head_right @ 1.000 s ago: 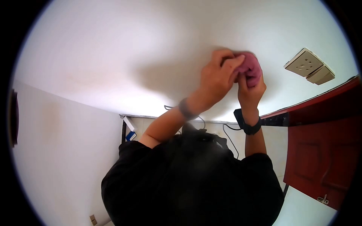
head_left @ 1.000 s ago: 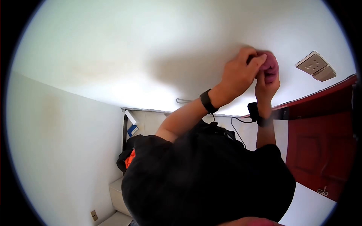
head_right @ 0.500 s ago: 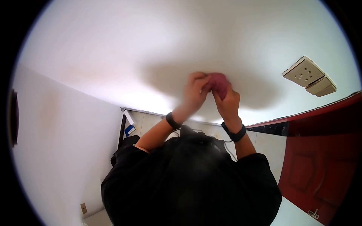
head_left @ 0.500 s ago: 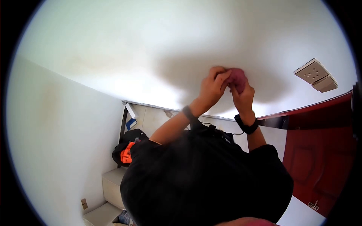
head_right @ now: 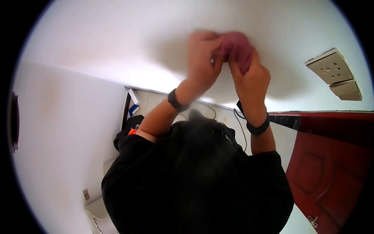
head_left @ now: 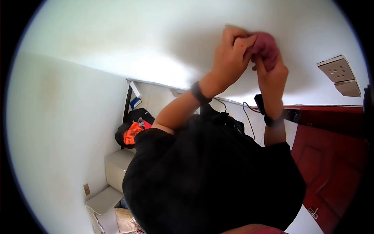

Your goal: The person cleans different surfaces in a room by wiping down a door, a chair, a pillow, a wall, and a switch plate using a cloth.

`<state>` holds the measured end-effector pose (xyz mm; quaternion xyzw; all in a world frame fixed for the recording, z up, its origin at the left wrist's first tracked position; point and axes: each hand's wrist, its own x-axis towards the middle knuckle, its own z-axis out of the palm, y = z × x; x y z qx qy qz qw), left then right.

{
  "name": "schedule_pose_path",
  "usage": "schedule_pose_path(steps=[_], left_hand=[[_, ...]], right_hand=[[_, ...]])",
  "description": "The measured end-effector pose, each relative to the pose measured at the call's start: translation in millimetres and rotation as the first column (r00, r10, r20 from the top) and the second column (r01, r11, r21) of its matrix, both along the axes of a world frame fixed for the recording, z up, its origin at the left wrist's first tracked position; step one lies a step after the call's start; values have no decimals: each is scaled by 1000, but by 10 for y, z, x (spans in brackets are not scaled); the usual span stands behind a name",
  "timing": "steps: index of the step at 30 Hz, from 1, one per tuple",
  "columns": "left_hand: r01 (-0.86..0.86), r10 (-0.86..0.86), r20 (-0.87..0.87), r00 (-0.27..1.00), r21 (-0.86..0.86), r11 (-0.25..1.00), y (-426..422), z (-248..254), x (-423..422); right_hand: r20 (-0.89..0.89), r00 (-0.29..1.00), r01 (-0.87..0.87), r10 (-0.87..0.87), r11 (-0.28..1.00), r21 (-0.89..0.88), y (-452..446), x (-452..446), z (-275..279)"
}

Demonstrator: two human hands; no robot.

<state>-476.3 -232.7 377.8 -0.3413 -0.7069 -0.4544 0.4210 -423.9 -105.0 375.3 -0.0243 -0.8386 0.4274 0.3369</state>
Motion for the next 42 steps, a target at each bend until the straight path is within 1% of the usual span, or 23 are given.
schedule_pose_path(steps=[1, 3, 6, 8, 9, 11, 13, 15, 17, 18, 22, 25, 26, 27, 29, 31, 33, 35, 36, 39, 40, 41, 42], left_hand=[[19, -19, 54, 998, -1, 1000, 14, -221, 22], [52, -52, 157, 986, 3, 999, 22, -702, 73], [127, -113, 209, 971, -54, 990, -136, -1346, 65], [129, -96, 222, 970, -140, 982, -241, -1527, 117], [128, -87, 219, 972, -182, 975, -304, -1437, 83], [89, -60, 172, 983, -165, 982, -314, -1308, 65], [58, -44, 104, 994, -128, 990, -322, -1010, 23], [26, -25, 30, 999, -35, 999, -297, -630, -1], [-40, 43, -60, 997, 39, 998, -234, -241, -72], [-70, 78, -101, 992, 78, 994, -230, -178, -91], [10, -12, 70, 997, 21, 1000, -294, -294, -5], [-9, 9, 157, 988, -1, 1000, -373, -677, 23], [13, -12, 297, 955, -1, 1000, -426, -814, 61], [3, 21, 384, 923, -63, 998, -509, -996, 108], [2, 100, 544, 833, -184, 983, -658, -1458, 239], [81, 156, 714, 683, -286, 955, -853, -2047, 412], [170, 184, 800, 571, -334, 927, -1009, -2368, 693], [292, 109, 881, 460, -266, 919, -1245, -2495, 1004], [334, 101, 901, 422, -259, 906, -1406, -2456, 1153], [386, 91, 918, 386, -250, 888, -1933, -2594, 1516], [370, 135, 921, 366, -277, 887, -2125, -2585, 1674], [324, 88, 933, 350, -209, 923, -2341, -2668, 1853], [279, 109, 935, 337, -210, 937, -2570, -2739, 2035]], right_hand=[[17, 1000, -16, 15, 1000, 25, 20, 30, -205], [146, 989, 6, -21, 995, 104, 34, 95, -569], [301, 953, -62, 29, 993, 101, 7, 157, -1092], [268, 961, -92, 63, 991, 98, -28, 198, -1267], [241, 967, -106, 79, 989, 99, -68, 136, -1279], [81, 991, -118, 111, 989, 87, -49, 46, -1299], [-30, 992, -123, 126, 989, 76, -67, -63, -1091], [-105, 987, -116, 119, 993, 35, -120, -126, -709], [-254, 959, -169, 127, 974, -149, -170, -282, -525], [-163, 962, -250, 218, 945, -212, -310, -165, -221], [-181, 949, -309, 256, 860, -405, -499, -144, -221], [-75, 946, -313, 317, 822, -475, -524, -129, -651], [4, 936, -299, 353, 799, -522, -529, -118, -810], [91, 923, -266, 373, 792, -550, -550, -100, -1043], [361, 875, -171, 321, 905, -389, -587, -49, -1494], [690, 661, -274, 295, 951, -144, -547, 132, -1964], [626, 672, -341, 396, 916, -214, -674, 442, -2391], [710, 549, -223, 441, 896, -383, -915, 842, -2295], [707, 525, -228, 473, 879, -419, -985, 1023, -2368], [759, 458, -314, 463, 883, -349, -1432, 1345, -2385], [753, 453, -351, 478, 871, -342, -1626, 1450, -2413], [720, 462, -396, 518, 847, -355, -1850, 1562, -2448], [778, 413, -468, 474, 843, -265, -2044, 1660, -2487]])
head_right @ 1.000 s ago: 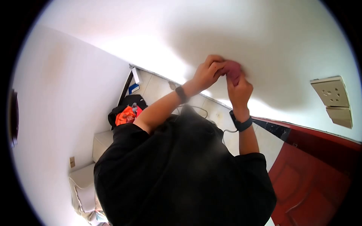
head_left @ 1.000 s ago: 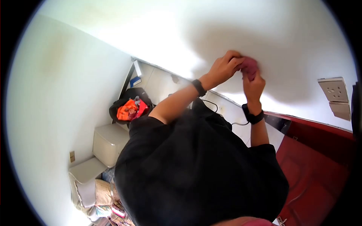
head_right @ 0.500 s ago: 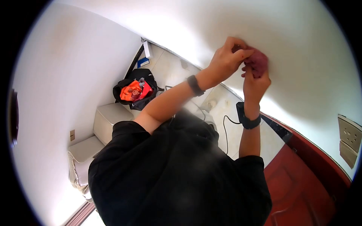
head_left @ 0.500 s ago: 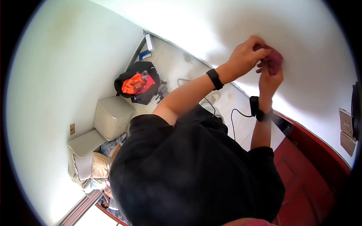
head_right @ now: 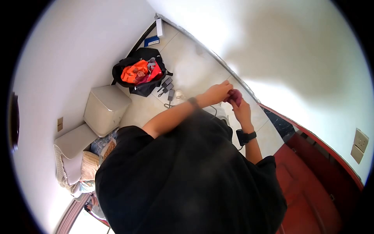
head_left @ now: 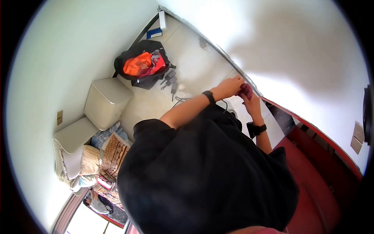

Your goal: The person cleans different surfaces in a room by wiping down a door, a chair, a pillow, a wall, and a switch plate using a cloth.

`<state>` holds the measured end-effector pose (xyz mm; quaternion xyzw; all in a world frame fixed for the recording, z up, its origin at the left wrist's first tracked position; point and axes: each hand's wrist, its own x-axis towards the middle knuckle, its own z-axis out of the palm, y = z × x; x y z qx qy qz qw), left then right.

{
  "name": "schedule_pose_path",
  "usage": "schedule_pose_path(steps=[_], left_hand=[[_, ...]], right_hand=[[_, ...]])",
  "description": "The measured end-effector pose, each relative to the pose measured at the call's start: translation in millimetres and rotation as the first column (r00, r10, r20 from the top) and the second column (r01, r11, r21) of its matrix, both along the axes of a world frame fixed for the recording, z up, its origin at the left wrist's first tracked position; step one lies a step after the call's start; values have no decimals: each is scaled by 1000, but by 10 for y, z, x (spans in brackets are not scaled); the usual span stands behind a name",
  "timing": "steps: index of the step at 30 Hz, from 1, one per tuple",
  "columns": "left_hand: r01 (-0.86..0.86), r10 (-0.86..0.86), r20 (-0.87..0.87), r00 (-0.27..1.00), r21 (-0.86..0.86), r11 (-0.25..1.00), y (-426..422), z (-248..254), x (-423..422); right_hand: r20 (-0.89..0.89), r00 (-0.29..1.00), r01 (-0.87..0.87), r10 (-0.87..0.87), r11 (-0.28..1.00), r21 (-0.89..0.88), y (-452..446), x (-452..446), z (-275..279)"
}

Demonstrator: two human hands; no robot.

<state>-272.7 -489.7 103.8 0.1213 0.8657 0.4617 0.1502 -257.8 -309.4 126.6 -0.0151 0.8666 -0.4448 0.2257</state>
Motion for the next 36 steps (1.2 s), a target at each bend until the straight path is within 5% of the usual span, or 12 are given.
schedule_pose_path(steps=[2, 8, 11, 13, 18, 24, 32, 36], left_hand=[[-138, 137, 20, 990, 38, 990, -446, -101, 321], [-460, 443, 195, 875, 53, 886, -1715, -171, 1173], [-584, 581, 62, 811, 70, 808, -1976, -318, 1543], [-610, 597, 125, 792, 110, 785, -2120, -360, 1712], [-736, 670, 314, 672, 189, 650, -2452, -369, 1930], [-862, 756, 447, 477, 70, 502, -2973, -9, 2006], [-949, 890, 340, 305, 31, 314, -3480, -207, 2063], [-966, 934, 247, 256, 38, 255, -3826, 20, 2122]], right_hand=[[21, 984, -178, 178, 965, 192, -392, 124, -66], [-37, 814, -552, 580, 792, 260, -1747, 391, -62], [-12, 702, -686, 712, 681, 255, -2187, 434, -58], [5, 626, -759, 780, 607, 237, -2384, 453, -164], [-15, 462, -876, 887, 459, 149, -2898, 422, -273], [61, 375, -925, 925, 370, 86, -3691, 291, -98], [9, 232, -972, 973, 232, -26, -4531, 171, -309], [-43, 292, -953, 956, 294, 75, -4864, 308, -371]])
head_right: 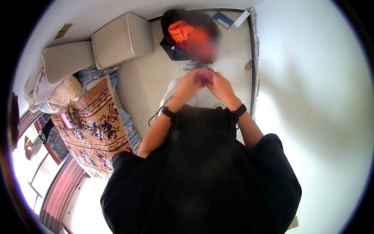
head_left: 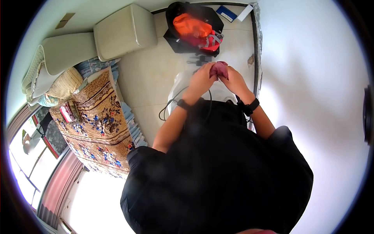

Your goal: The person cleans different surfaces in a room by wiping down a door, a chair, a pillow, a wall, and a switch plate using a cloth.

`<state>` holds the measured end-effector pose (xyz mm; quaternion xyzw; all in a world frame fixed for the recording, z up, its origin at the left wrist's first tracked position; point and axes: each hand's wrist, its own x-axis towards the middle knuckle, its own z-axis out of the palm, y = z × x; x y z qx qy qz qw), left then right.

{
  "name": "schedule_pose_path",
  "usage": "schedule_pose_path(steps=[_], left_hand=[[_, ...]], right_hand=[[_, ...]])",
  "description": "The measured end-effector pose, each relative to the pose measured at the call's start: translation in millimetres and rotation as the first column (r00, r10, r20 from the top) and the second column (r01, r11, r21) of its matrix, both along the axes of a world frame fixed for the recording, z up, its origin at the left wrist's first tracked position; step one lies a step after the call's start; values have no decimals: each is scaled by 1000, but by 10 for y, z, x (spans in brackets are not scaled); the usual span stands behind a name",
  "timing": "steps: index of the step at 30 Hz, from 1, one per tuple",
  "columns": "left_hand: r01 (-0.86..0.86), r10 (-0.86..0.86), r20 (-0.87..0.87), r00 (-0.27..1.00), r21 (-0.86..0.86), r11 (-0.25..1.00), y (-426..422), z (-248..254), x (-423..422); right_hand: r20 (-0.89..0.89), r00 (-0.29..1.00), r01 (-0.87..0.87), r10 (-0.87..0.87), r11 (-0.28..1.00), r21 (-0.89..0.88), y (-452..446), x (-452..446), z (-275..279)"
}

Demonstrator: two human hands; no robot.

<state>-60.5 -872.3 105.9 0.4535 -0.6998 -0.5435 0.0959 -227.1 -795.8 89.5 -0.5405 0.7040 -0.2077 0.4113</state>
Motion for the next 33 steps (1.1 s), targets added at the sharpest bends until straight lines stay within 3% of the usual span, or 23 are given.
schedule_pose_path(steps=[3, 6, 8, 9, 10, 11, 13, 14, 16, 18, 21, 23, 25, 27, 30, 33], left_hand=[[-48, 46, -29, 999, -74, 996, -262, -109, 111], [-51, 55, -59, 997, 70, 996, -694, -133, 383], [-15, 31, -119, 992, 134, 991, -1039, -123, 665], [33, -29, -166, 986, 22, 999, -1179, -241, 866], [46, -25, -213, 977, 96, 994, -1314, -253, 1078], [71, -26, -266, 964, 162, 984, -1501, -252, 1302], [33, 10, -342, 940, 120, 992, -1645, -668, 1848], [18, 15, -233, 972, 138, 990, -1833, -720, 2121], [3, -2, -10, 1000, 110, 994, -2006, -619, 2793], [31, -22, 166, 986, -51, 998, -2377, -542, 3254], [-4, 50, 167, 985, -266, 964, -2616, -497, 3768], [-15, 66, 182, 981, -267, 964, -2673, -670, 3973], [-57, 114, 169, 979, -308, 950, -2814, -800, 4073], [-122, 184, 134, 974, -377, 918, -2998, -948, 4119], [-233, 267, 176, 948, -188, 954, -3249, -1300, 4044], [-360, 368, 81, 926, -101, 928, -3498, -1713, 3856]], right_hand=[[124, 990, 68, -73, 997, 38, -350, 166, 17], [466, 884, -32, 15, 999, 29, -986, 491, 372], [435, 892, 95, -125, 991, 91, -1187, 792, 127], [419, 886, 165, -198, 980, 113, -1295, 941, -62], [587, 772, 160, -245, 968, 194, -1432, 1051, -275], [620, 703, 225, -349, 936, 271, -1576, 1248, -422], [392, 867, 235, -307, 946, 222, -1924, 1772, -434], [261, 947, 165, -188, 981, 106, -2171, 2088, -292], [200, 979, -74, 42, 985, 154, -2420, 2661, -315], [69, 965, -259, 255, 963, 74, -2700, 3087, -667], [-34, 841, -523, 540, 826, 211, -3222, 3607, -718], [-74, 791, -585, 608, 785, 203, -3404, 3881, -884], [-114, 751, -628, 651, 757, 182, -3625, 4052, -1007], [-53, 843, -527, 536, 841, 121, -3811, 4134, -1090], [30, 956, -292, 291, 956, 15, -4028, 4142, -1337], [53, 986, -150, 158, 980, -133, -4163, 3973, -1655]])
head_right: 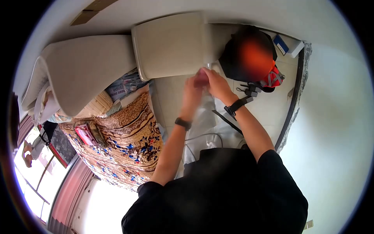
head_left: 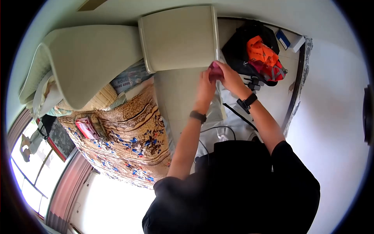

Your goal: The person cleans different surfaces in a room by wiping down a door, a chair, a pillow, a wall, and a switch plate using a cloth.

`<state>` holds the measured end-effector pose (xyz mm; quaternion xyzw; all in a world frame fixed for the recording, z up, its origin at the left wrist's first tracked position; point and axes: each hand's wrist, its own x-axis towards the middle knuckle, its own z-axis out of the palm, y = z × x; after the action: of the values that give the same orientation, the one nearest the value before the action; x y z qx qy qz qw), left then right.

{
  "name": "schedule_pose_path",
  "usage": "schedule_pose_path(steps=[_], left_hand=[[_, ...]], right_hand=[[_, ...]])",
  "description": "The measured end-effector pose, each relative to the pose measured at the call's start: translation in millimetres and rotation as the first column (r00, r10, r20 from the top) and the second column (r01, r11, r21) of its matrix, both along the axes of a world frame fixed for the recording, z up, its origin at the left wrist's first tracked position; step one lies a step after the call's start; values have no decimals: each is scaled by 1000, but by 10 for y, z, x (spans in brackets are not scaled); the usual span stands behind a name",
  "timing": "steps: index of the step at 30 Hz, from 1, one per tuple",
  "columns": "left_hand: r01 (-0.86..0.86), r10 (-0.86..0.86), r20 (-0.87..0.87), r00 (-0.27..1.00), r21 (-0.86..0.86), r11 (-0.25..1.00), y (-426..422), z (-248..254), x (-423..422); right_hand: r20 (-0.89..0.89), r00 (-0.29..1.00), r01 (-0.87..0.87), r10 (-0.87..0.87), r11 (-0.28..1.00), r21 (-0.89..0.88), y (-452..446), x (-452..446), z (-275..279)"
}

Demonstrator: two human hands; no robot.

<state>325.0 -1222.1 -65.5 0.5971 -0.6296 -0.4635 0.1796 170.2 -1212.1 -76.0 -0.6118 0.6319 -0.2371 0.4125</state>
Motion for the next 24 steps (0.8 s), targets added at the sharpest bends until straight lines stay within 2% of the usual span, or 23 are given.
schedule_pose_path(steps=[1, 4, 5, 7, 10, 12, 13, 15, 18, 19, 22, 23, 24], left_hand=[[-9, 9, 6, 1000, 7, 1000, -82, -110, -59], [20, -23, 110, 994, 30, 999, -307, -388, -256], [11, -13, 83, 996, 23, 1000, -418, -520, -349], [8, -11, 38, 999, 58, 998, -399, -696, -471], [46, -75, 204, 976, 140, 989, -431, -1222, -627], [-8, -10, 210, 978, 86, 996, -504, -1425, -702], [-31, 10, 217, 976, 91, 995, -451, -1487, -690], [73, -72, 238, 969, 1, 997, -432, -1601, -657], [207, -180, 232, 956, -97, 973, -419, -1829, -565], [234, -201, 226, 953, -130, 964, -434, -1880, -523], [317, -302, 177, 937, -60, 947, -607, -1915, -386], [380, -337, 234, 912, -168, 910, -694, -1924, -355], [367, -331, 210, 920, -166, 915, -781, -1953, -329]], right_hand=[[-24, 998, 53, -51, 994, 90, -67, -45, -13], [-9, 994, 109, -109, 990, 89, -151, -150, -357], [22, 990, 137, -142, 980, 147, -167, -199, -445], [-31, 984, 176, -174, 973, 146, -203, -337, -635], [-57, 964, 268, -261, 943, 196, -205, -418, -1127], [-44, 946, 323, -321, 919, 225, -248, -325, -1385], [-20, 930, 364, -367, 913, 184, -255, -280, -1514], [21, 883, 463, -470, 876, 133, -174, -155, -1671], [55, 849, 515, -525, 847, 128, -71, -157, -1753], [78, 846, 510, -527, 844, 167, -110, -175, -1708], [105, 876, 453, -471, 878, 155, -231, -243, -1688], [86, 894, 424, -439, 893, 150, -297, -263, -1679], [65, 910, 396, -409, 907, 145, -376, -290, -1679]])
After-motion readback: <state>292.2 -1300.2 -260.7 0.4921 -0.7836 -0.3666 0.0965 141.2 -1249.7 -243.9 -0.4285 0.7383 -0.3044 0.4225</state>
